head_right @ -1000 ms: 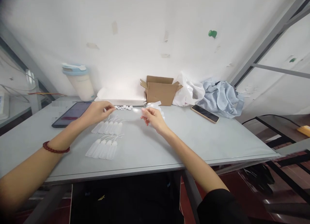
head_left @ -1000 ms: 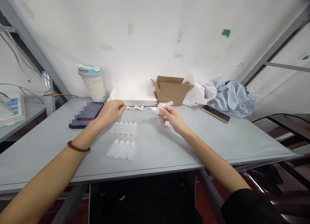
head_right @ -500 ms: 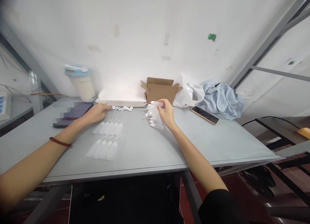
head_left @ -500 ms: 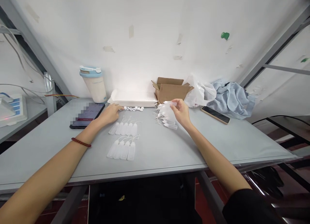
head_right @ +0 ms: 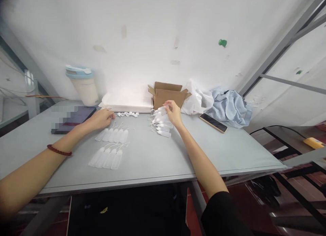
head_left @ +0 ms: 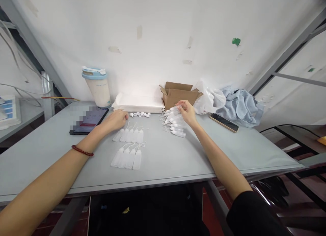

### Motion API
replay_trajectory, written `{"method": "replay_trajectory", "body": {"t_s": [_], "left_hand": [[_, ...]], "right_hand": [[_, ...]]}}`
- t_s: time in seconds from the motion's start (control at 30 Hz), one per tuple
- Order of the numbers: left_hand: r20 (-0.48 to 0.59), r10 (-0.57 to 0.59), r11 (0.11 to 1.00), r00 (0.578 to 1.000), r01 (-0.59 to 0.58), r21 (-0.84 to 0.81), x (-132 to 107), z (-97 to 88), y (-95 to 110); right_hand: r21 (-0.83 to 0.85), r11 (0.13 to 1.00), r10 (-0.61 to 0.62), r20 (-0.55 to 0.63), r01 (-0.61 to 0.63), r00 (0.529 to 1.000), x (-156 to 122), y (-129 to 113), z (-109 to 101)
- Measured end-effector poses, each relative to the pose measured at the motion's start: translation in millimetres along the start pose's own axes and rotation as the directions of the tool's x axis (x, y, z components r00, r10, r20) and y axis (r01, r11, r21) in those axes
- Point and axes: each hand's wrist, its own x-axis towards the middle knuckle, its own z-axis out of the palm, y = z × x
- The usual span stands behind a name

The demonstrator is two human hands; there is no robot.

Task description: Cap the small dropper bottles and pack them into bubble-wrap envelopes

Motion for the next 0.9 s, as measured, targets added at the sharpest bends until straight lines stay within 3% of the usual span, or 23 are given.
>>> {"method": "replay_trajectory", "body": {"t_s": [0.33, 0.6, 0.77, 0.9], "left_hand": [[0.004, 0.011, 1.000, 1.000, -0.011, -0.008, -3, -2.2, 3], [0.009, 0.015, 1.000, 1.000, -0.015, -0.004, -3, -2.3, 4], [-0.002, 0.018, 1.000, 1.000, -0.018, -0.022, -3, -2.8, 4], [0.000, 0.010, 1.000, 1.000, -0.010, -0.004, -4, -4.9, 7]], "right_hand": [[0.081, 0.997, 0.015, 0.043, -0.019, 0.999, 1, 9, -3], [-0.155, 0.987, -0.025, 0.053, 0.033, 0.998, -1, 5, -4], [-0.067, 0.998, -0.013, 0.013, 0.014, 1.000, -11, -13, -6], [-0.059, 0.997, -0.046, 0.060, 0.049, 0.997, -34, -47, 0]]}}
